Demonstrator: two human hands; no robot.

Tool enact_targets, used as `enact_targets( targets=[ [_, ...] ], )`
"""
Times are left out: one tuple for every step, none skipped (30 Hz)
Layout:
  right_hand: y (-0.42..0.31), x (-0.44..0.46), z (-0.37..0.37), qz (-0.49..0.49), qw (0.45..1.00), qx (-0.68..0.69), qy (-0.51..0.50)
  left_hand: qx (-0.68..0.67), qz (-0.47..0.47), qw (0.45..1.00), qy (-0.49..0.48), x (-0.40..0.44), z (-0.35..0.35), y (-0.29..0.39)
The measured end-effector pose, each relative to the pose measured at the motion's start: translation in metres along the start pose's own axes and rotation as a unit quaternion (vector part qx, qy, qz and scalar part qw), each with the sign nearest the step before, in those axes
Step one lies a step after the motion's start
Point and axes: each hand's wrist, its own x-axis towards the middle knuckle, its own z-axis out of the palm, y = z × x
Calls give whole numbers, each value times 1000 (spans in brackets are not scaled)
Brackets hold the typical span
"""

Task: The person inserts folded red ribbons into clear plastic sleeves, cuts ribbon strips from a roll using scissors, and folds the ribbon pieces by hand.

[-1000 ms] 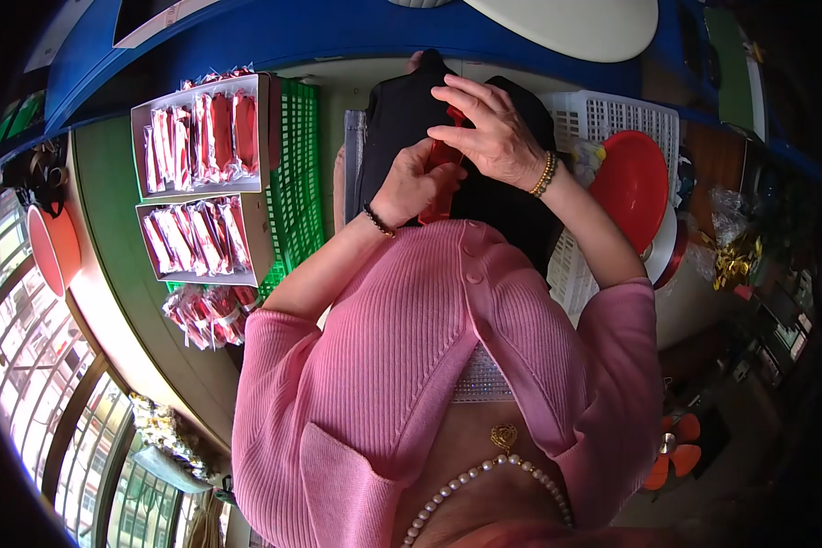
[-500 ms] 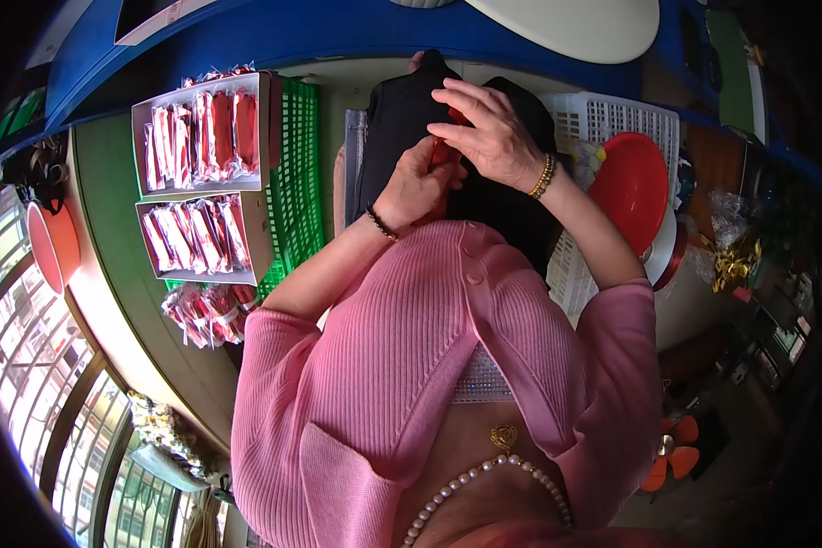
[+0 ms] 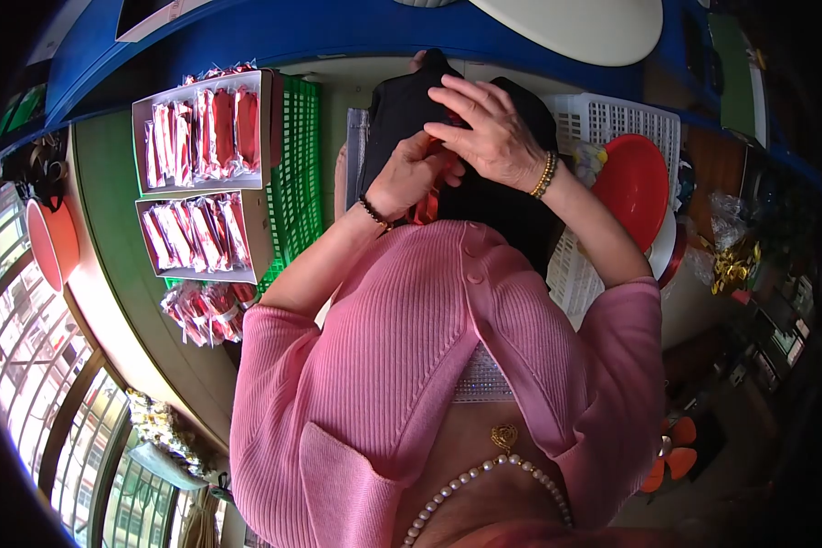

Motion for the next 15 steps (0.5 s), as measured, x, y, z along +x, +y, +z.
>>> enact_targets(
  targets=[
    [0, 0, 0, -6, 1000, 4, -5, 14, -16, 1000, -2, -1, 1, 0],
    [0, 0, 0, -13, 1000, 6, -10, 27, -31, 999, -5, 0, 2, 0],
    [2, 0, -2, -3, 1000, -1, -9, 26, -31, 999, -7, 1, 1, -2],
    [0, 0, -2, -3, 1000, -1, -10, 2, -19, 1000, -9, 2, 0, -5],
    [-3, 0, 0, 1, 1000, 3, 4, -22, -6, 1000, -9, 2, -2, -8],
    [-5, 1, 1, 5, 1000, 7, 19, -22, -6, 1000, -8, 3, -3, -10],
    [-7, 1, -1, 18, 998, 16, 52, -53, 6, 999, -2, 4, -3, -10],
    [-7, 1, -3, 30, 996, 25, 84, -85, 18, 996, 4, 5, -4, -11],
    [-4, 0, -5, 54, 988, 35, 140, -94, -4, 995, 20, 4, -4, -6],
    [-5, -3, -6, 118, 977, 37, 172, -103, -27, 994, 36, 2, -5, -2],
    [-2, -9, 0, 165, 963, 66, 204, -102, -34, 994, 36, 1, -7, -1],
    [-3, -16, 5, 195, 959, 102, 180, -101, -35, 994, 36, 1, -6, -1],
    [-5, -21, 9, 225, 952, 137, 155, -107, -30, 993, 37, 0, -5, -2],
    [-11, -25, 13, 280, 925, 233, 110, -113, -27, 992, 38, -1, -4, -3],
    [-13, -28, 19, 282, 924, 232, 110, -113, -28, 993, 36, -1, -2, -5]
  ],
)
